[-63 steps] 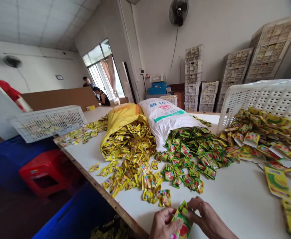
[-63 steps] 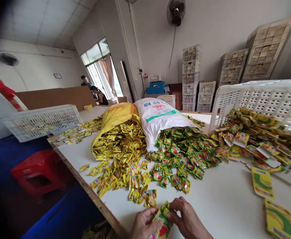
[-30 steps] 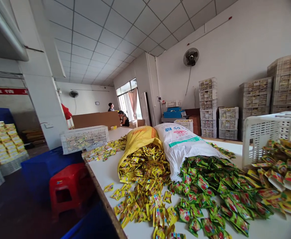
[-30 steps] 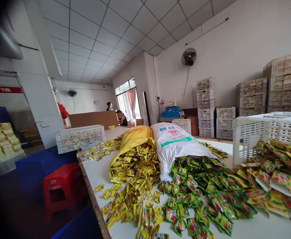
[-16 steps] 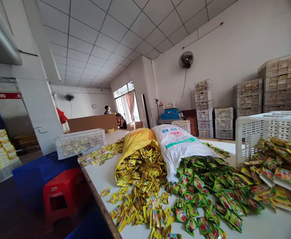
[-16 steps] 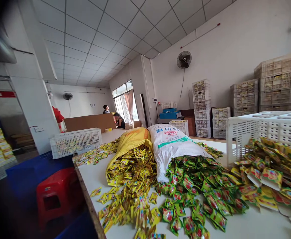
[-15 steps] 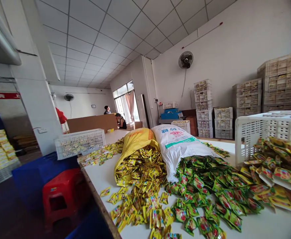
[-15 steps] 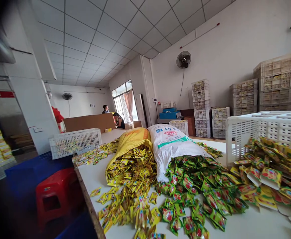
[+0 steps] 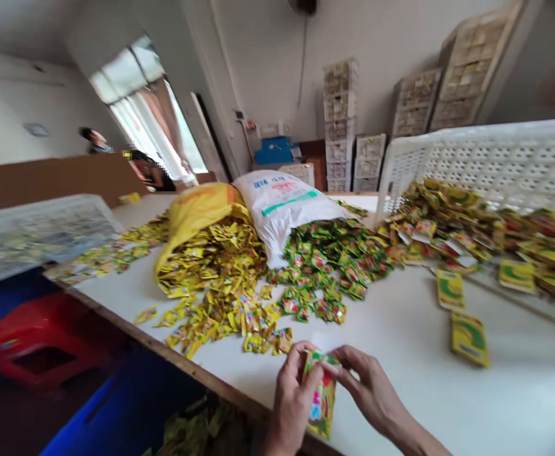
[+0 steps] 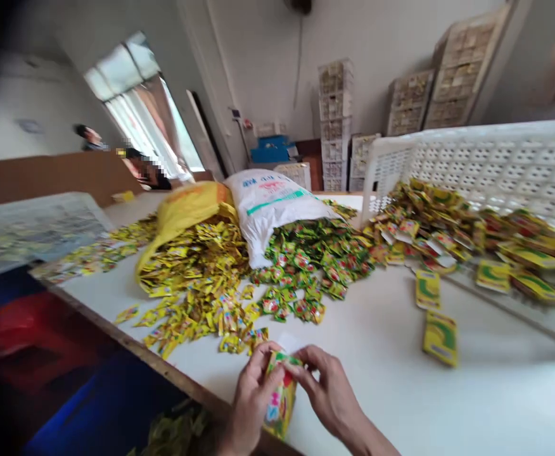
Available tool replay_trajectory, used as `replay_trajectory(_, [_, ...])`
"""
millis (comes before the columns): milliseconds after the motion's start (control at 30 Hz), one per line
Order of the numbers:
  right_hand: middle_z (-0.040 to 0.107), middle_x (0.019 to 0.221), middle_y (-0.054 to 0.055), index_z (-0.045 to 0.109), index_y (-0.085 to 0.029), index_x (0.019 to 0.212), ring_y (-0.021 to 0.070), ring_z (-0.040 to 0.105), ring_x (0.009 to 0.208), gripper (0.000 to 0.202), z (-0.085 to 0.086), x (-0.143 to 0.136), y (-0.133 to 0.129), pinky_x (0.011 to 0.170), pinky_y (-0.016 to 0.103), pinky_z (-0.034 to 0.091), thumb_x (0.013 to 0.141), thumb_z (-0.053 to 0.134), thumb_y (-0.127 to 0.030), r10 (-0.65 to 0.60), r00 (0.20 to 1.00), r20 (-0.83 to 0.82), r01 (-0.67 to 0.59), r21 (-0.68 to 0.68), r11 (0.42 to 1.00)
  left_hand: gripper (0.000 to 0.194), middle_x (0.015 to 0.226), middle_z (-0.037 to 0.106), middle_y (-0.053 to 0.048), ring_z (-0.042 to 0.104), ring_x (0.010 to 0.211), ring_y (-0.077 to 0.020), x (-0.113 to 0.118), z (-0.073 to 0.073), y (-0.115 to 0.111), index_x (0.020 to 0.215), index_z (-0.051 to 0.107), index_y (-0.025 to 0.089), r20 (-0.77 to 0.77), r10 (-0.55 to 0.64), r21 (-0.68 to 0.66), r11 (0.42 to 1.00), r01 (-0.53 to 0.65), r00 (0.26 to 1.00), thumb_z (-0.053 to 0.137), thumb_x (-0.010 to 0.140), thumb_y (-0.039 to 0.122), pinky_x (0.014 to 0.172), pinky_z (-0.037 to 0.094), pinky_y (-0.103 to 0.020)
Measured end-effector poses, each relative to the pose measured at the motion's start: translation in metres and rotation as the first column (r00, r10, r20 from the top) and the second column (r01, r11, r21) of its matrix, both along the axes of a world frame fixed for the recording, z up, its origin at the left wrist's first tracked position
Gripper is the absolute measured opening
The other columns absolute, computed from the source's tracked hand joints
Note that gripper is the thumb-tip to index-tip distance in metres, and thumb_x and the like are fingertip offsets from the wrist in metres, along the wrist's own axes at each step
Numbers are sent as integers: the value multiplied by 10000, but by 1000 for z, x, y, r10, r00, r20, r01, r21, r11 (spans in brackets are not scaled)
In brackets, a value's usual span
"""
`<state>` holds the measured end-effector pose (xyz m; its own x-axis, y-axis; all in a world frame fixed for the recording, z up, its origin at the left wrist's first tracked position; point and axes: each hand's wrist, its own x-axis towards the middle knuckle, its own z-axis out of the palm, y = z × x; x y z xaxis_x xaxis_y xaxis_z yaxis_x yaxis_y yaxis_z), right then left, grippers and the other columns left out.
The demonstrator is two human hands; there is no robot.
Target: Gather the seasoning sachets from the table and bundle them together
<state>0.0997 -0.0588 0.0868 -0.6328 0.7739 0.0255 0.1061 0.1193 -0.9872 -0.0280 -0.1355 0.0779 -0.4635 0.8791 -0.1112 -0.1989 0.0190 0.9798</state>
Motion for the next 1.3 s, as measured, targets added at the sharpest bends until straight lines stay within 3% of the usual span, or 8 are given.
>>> replay_trajectory(100, [615, 683, 20, 640, -157, 725, 156, 522, 658, 413, -2, 1, 4, 624, 264, 427, 787, 641, -566, -7, 995, -101, -13, -196, 980, 305, 861, 675, -11, 638, 774, -174, 1, 6, -2, 1021, 533, 225, 38, -79, -28, 996, 80, 996, 663, 806, 399, 705, 490, -246])
replay_trajectory(167, [593, 683, -6, 645, -168, 872, 140, 506, 652, 381, -4, 2, 6, 626, 257, 417, 770, 680, -533, -70, 981, -183, 19, -269, 963, 353, 881, 696, -26, 660, 783, -184, 1, 8, -2, 1057, 498, 228, 77, -80, -28, 996, 82, 994, 679, 796, 383, 700, 496, -249])
replay_trajectory(267, [616, 746, -12, 640, -190, 1031, 141, 519, 692, 441, -4, 3, 10, 656, 259, 420, 720, 752, -481, -52, 981, -187, 2, -258, 966, 473, 857, 713, -37, 678, 775, -197, 0, 8, -2, 1081, 461, 225, 136, -40, -11, 999, 41, 990, 751, 728, 348, 686, 504, -256])
replay_trajectory(433, [638, 722, -4, 681, -160, 885, 134, 524, 649, 380, -7, 6, 17, 641, 266, 422, 701, 770, -480, -17, 977, -212, -52, -316, 947, 470, 870, 728, -66, 691, 777, -210, -4, -1, -5, 1086, 500, 185, 200, -38, -44, 998, 48, 979, 759, 724, 334, 674, 519, -269])
replay_trajectory(667, [709, 917, 58, 726, -190, 919, 178, 604, 834, 287, 4, 18, 8, 789, 306, 466, 833, 655, -455, 80, 993, -85, -77, 47, 996, 372, 724, 720, -3, 674, 643, -168, -3, -8, -7, 966, 584, 185, 189, 105, -68, 993, -93, 976, 777, 702, 364, 610, 530, -250])
replay_trajectory(900, [715, 748, 37, 723, -165, 788, 155, 586, 690, 362, 4, 12, 6, 662, 278, 457, 730, 723, -522, -45, 997, -68, 31, -199, 980, 368, 768, 738, -16, 693, 690, -186, 1, -5, -1, 927, 604, 181, 148, 102, -96, 991, -88, 984, 798, 670, 357, 637, 539, -255])
replay_trajectory(1067, [702, 682, 28, 753, -133, 790, 136, 560, 622, 366, -2, 14, 10, 640, 276, 438, 653, 792, -471, -93, 984, -153, 9, -477, 879, 394, 749, 736, -30, 685, 648, -192, 2, -4, -2, 947, 588, 169, 148, 45, -130, 991, -26, 988, 801, 668, 348, 602, 542, -269])
replay_trajectory(1300, [723, 807, 52, 781, -160, 883, 190, 612, 784, 353, 10, 29, 13, 781, 322, 465, 776, 693, -485, 78, 987, -144, -127, -378, 917, 362, 765, 746, -36, 685, 657, -183, 3, -2, -1, 913, 606, 164, 151, 58, -124, 992, -39, 987, 795, 672, 358, 618, 541, -263])
